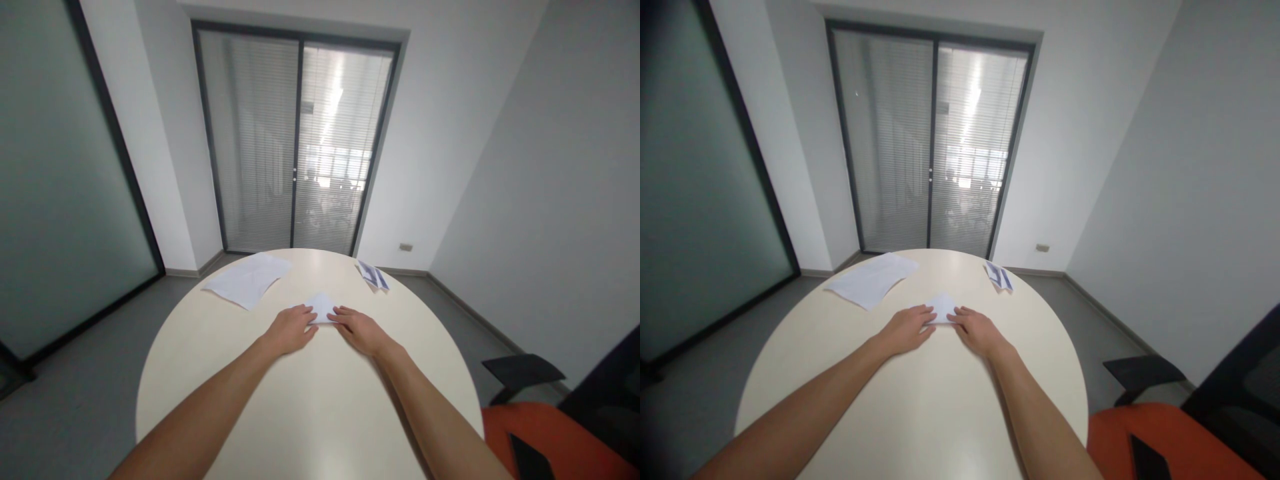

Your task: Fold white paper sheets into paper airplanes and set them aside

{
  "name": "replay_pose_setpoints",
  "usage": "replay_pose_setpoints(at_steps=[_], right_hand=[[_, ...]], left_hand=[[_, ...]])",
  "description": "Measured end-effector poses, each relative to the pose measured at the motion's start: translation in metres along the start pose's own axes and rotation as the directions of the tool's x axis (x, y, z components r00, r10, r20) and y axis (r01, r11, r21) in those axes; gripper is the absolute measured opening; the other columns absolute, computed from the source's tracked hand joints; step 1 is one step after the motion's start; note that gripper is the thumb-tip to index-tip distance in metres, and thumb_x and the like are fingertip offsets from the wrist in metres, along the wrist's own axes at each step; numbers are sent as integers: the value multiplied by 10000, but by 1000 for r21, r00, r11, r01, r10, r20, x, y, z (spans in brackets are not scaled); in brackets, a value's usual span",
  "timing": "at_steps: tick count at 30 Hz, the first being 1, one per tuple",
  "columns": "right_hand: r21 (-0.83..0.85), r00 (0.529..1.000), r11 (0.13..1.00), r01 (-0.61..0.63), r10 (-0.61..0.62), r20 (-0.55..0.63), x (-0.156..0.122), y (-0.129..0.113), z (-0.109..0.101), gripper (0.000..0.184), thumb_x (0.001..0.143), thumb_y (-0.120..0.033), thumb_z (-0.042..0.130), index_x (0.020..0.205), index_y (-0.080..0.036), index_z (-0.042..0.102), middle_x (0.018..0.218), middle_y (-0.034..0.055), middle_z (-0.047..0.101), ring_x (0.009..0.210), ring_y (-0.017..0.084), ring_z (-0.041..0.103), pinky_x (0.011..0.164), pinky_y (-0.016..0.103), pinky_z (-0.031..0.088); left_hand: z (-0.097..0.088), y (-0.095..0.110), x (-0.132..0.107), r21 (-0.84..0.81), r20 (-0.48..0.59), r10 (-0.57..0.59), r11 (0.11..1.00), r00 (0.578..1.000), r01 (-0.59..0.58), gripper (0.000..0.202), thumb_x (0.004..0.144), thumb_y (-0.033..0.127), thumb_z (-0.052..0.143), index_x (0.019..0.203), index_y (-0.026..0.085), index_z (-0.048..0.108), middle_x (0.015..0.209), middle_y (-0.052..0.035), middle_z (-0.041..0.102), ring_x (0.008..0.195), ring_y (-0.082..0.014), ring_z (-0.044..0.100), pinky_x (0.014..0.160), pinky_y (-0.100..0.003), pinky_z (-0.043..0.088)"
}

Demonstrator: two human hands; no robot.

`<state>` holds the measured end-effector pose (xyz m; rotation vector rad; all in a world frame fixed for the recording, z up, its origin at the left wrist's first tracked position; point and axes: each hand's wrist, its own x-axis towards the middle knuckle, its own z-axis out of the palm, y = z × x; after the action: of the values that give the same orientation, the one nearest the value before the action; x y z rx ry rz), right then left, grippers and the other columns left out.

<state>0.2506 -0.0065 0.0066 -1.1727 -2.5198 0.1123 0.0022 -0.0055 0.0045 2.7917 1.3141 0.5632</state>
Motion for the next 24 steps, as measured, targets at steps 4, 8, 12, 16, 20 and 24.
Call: replay_pose_setpoints(at_steps=[4, 8, 12, 16, 20, 24], right_hand=[[6, 1000, 1000, 6, -6, 21, 1, -5, -2, 397, 1004, -292, 424, 1348, -256, 620, 1405, 89, 582, 1324, 248, 528, 1102, 426, 441], [20, 1000, 1000, 4, -4, 19, 0, -6, -3, 394, 999, -273, 431, 1345, -269, 620, 1411, 71, 579, 1323, 234, 530, 1097, 420, 446], [38, 1000, 999, -4, 4, 18, 0, -5, -4, 417, 968, -190, 444, 1333, -271, 627, 1398, 60, 590, 1316, 222, 537, 1097, 415, 447], [65, 1000, 998, -10, 8, 21, -1, -3, -6, 432, 933, -132, 448, 1292, -249, 658, 1349, 51, 630, 1290, 215, 563, 1090, 401, 455], [68, 999, 998, -18, 16, 29, -2, -2, -8, 440, 915, -112, 451, 1278, -234, 667, 1339, 54, 637, 1269, 215, 582, 1083, 391, 462], [39, 999, 999, -3, 2, 38, -1, -1, -7, 457, 907, -97, 461, 1292, -248, 657, 1340, 48, 637, 1276, 218, 576, 1087, 402, 458]], left_hand=[[2, -2, 0, -17, -6, 4, 1000, 1000, -4, 337, 961, 338, 491, 1231, 227, 661, 1367, -89, 612, 1252, -261, 562, 1059, -418, 453], [0, -2, 0, -41, 0, 33, 999, 999, -33, 372, 984, 265, 415, 1268, 254, 655, 1377, -76, 607, 1253, -251, 561, 1057, -418, 451], [0, -4, 1, -45, 15, 33, 998, 999, -32, 407, 980, 219, 397, 1303, 275, 638, 1407, -56, 587, 1284, -242, 540, 1072, -410, 435], [3, -9, 2, -14, 12, 28, 1000, 1000, -27, 429, 929, 143, 440, 1282, 256, 657, 1391, -59, 600, 1280, -243, 547, 1108, -415, 398], [5, -10, 2, 7, -20, 34, 999, 999, -34, 401, 907, 128, 455, 1222, 210, 690, 1341, -87, 634, 1231, -244, 581, 1099, -414, 410], [4, -5, 1, -7, -50, 48, 999, 998, -48, 356, 935, 222, 482, 1232, 209, 680, 1325, -95, 643, 1211, -253, 589, 1084, -415, 428]])
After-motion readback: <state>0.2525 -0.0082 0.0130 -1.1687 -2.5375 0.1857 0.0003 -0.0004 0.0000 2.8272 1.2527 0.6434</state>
